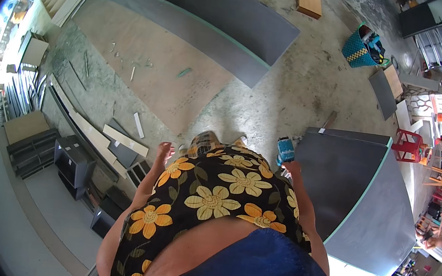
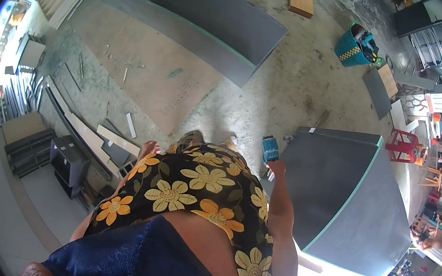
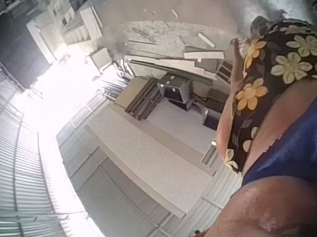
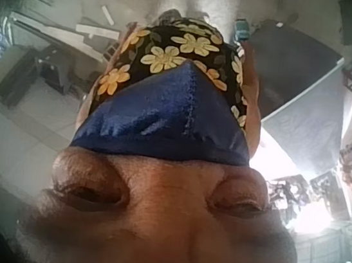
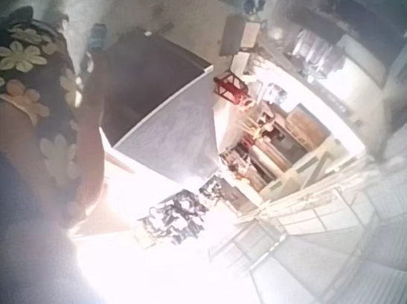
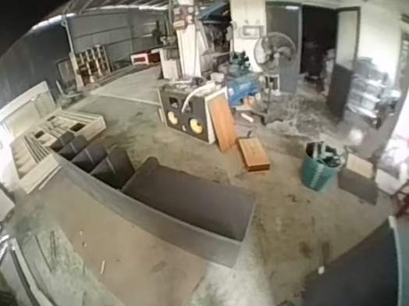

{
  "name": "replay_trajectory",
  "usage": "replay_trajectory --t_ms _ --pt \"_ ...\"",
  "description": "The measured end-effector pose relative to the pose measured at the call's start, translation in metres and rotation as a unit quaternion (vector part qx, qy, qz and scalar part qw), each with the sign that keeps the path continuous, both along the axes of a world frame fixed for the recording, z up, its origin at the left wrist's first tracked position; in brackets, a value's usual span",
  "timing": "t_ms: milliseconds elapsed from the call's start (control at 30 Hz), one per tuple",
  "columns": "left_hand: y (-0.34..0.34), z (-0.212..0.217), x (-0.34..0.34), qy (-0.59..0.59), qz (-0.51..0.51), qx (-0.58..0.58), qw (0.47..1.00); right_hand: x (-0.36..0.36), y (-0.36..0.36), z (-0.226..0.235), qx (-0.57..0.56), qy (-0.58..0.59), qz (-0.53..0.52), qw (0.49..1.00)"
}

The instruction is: The person sets down a power tool, walks across the workshop, and uses a long measuring tape to measure different sides of a dark wooden cabinet.

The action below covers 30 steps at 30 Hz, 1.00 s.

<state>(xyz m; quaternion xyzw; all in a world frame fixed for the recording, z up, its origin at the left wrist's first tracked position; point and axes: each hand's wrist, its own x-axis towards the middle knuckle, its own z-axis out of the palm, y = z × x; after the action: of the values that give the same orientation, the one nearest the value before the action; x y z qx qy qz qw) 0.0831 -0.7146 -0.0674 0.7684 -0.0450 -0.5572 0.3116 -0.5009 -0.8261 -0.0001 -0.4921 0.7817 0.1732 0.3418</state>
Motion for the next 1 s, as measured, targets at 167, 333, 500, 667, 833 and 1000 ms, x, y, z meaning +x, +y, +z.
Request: replay_trajectory --t_ms 167,333,500,667,833,1000 --pt "-0.056 -0.003 -0.074 0.017 -0.056 0.02 0.998 -0.045 -0.067 0.007 -0.095 -0.063 -0.105 0.988" --pt "-0.105 0.01 -0.1 -0.053 -0.138 -0.002 0.989 -0.089 -0.15 0.006 -0.129 -0.128 -0.286 0.941" --pt "-0.204 -0.012 -0.122 -0.098 -0.003 0.048 0.994 -0.131 -0.251 0.01 -0.108 -0.2 -0.406 0.885" --pt "-0.3 0.019 -0.159 -0.211 0.065 -0.025 0.975 -0.186 -0.358 0.028 -0.047 -0.117 -0.377 0.918" --pt "-0.419 0.058 -0.186 -0.331 0.097 -0.085 0.935 -0.251 -0.428 0.026 -0.067 -0.139 -0.371 0.916" --pt "-0.538 0.088 -0.217 -0.413 0.115 -0.11 0.897 -0.305 -0.509 0.042 -0.06 -0.063 -0.369 0.925"
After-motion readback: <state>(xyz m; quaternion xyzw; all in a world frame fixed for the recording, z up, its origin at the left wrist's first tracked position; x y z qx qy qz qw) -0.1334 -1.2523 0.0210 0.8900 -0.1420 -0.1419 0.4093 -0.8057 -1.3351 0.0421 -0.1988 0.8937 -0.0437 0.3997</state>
